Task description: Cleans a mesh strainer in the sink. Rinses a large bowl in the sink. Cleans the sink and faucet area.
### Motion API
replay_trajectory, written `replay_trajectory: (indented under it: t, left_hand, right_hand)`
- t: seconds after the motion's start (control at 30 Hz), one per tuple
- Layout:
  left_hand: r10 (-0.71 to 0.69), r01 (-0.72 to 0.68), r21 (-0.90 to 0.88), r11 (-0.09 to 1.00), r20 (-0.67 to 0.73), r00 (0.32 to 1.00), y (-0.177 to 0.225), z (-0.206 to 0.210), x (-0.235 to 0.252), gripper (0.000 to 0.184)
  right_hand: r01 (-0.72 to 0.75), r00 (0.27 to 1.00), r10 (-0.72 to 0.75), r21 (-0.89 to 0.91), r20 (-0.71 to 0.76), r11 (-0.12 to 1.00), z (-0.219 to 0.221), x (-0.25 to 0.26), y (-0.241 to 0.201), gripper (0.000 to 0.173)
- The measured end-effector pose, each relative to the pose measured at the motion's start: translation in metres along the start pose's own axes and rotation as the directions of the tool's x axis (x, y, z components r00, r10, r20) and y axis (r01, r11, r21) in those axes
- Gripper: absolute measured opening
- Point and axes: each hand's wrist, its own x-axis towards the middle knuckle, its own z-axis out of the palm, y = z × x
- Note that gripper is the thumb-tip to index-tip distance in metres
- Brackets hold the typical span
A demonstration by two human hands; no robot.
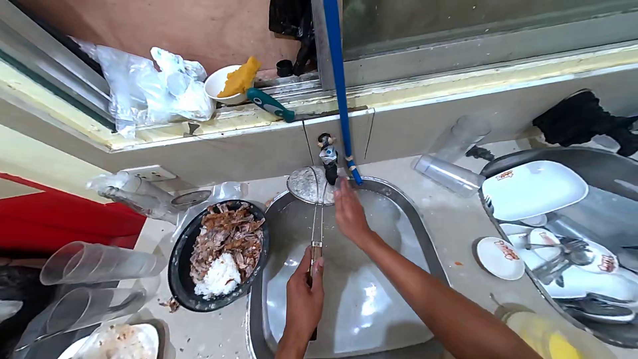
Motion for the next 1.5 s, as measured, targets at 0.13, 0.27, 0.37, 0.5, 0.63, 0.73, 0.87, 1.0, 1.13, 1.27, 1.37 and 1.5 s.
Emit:
replay_trajectory:
  t: [0.13,0.27,0.37,0.5,0.63,0.73,0.87,1.0,1.13,1.27,1.37,1.5]
  left_hand:
    - [-0.024,0.024,-0.037,0.999,-0.010,1.000,-0.014,0.009,-0.003,0.057]
    - [-0.031,0.030,-0.050,0.998,-0.012,0.999,-0.015,0.023,-0.005,0.057]
    - [-0.036,0.035,-0.040,0.999,-0.024,0.999,-0.033,0.028,-0.008,0.057]
    - [-0.075,0.073,-0.109,0.991,-0.018,0.997,-0.032,0.036,-0.010,0.059]
    - [-0.102,0.099,-0.136,0.986,-0.016,0.995,-0.034,0.035,-0.010,0.059]
    - [-0.101,0.100,-0.133,0.986,0.003,0.995,-0.028,0.030,-0.009,0.059]
    - [-0.107,0.106,-0.127,0.986,0.004,0.994,-0.025,0.023,-0.007,0.059]
    - [-0.245,0.246,-0.005,0.969,0.012,0.969,0.037,0.020,-0.013,0.052]
    - [-0.250,0.250,-0.012,0.968,0.006,0.968,0.040,0.018,-0.013,0.051]
    - [-0.102,0.103,-0.098,0.990,0.009,0.995,-0.020,0.015,-0.006,0.059]
    - [-0.112,0.113,-0.081,0.990,0.012,0.994,-0.019,0.013,-0.005,0.059]
    - [-0.113,0.113,-0.076,0.991,0.013,0.994,-0.019,0.013,-0.005,0.060]
  right_hand:
    - [0.251,0.964,-0.238,-0.115,0.114,0.961,-0.004,-0.011,0.026,0.054]
    - [0.199,0.977,-0.195,-0.040,0.088,0.979,-0.010,-0.012,0.031,0.058]
    - [0.380,0.921,-0.361,-0.142,0.145,0.914,0.000,-0.022,0.037,0.057]
    - [0.266,0.962,-0.254,-0.139,0.099,0.954,-0.001,-0.017,0.032,0.058]
    - [0.455,0.884,-0.419,-0.175,0.208,0.873,-0.001,-0.029,0.038,0.051]
    - [0.326,0.942,-0.309,-0.133,0.130,0.936,-0.020,-0.007,0.045,0.048]
    - [0.404,0.915,-0.404,-0.027,-0.006,0.914,-0.023,0.000,0.027,0.026]
    - [0.332,0.942,-0.334,-0.052,-0.040,0.942,-0.027,0.002,0.001,0.023]
    - [0.372,0.926,-0.374,-0.038,-0.056,0.927,-0.029,0.008,0.004,0.014]
    - [0.445,0.895,-0.445,-0.055,0.006,0.894,-0.030,0.017,0.020,0.014]
    - [0.286,0.958,-0.282,-0.089,0.053,0.954,-0.036,0.029,0.033,0.012]
    - [0.072,0.997,-0.072,-0.055,-0.007,0.996,-0.044,0.013,0.015,0.012]
